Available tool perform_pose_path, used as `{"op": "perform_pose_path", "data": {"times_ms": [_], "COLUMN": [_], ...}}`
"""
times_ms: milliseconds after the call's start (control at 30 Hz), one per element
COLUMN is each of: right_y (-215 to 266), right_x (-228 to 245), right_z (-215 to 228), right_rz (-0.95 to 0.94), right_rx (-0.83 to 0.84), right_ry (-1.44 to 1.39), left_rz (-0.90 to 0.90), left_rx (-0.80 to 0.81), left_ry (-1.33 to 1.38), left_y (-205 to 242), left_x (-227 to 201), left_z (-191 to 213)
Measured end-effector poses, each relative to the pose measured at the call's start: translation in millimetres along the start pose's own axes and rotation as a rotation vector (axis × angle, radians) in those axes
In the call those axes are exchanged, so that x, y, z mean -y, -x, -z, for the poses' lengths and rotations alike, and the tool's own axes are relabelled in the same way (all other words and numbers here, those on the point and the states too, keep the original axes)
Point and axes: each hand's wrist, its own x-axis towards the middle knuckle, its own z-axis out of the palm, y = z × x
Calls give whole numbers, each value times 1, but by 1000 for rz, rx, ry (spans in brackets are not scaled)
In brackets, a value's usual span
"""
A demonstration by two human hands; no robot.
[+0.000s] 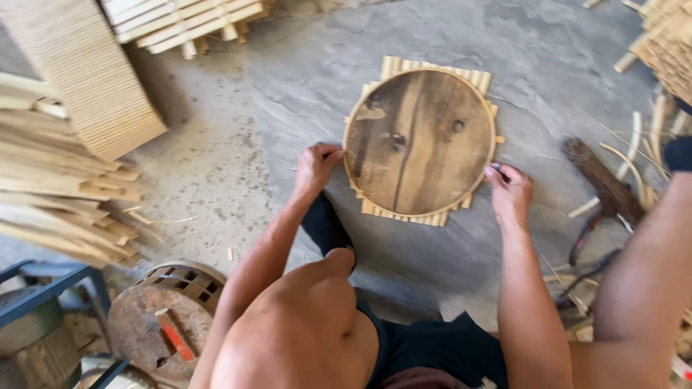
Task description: The person sits on the floor and repeatedly places a circular wooden template onto a rectangular bamboo mat to mark or align the slats. The person then removes the template and repeats the process on a new mat from a nearby stack.
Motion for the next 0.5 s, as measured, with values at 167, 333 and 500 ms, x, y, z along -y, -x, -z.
{"op": "perform_pose_path", "data": {"times_ms": [167,333,500], "right_y": [6,6,6], "right_x": [0,10,14], "right_z": [10,7,14], "right_rz": [11,-33,43], "right_rx": [20,-19,-28], "right_ry": [-39,-95,-61], "left_rz": [-114,86,39], "left_rx": [32,87,78], "left_ry": [-26,0,11], "left_y": [-1,3,0], "left_x": [-6,-12,-17], "left_z": [0,3,-3]}}
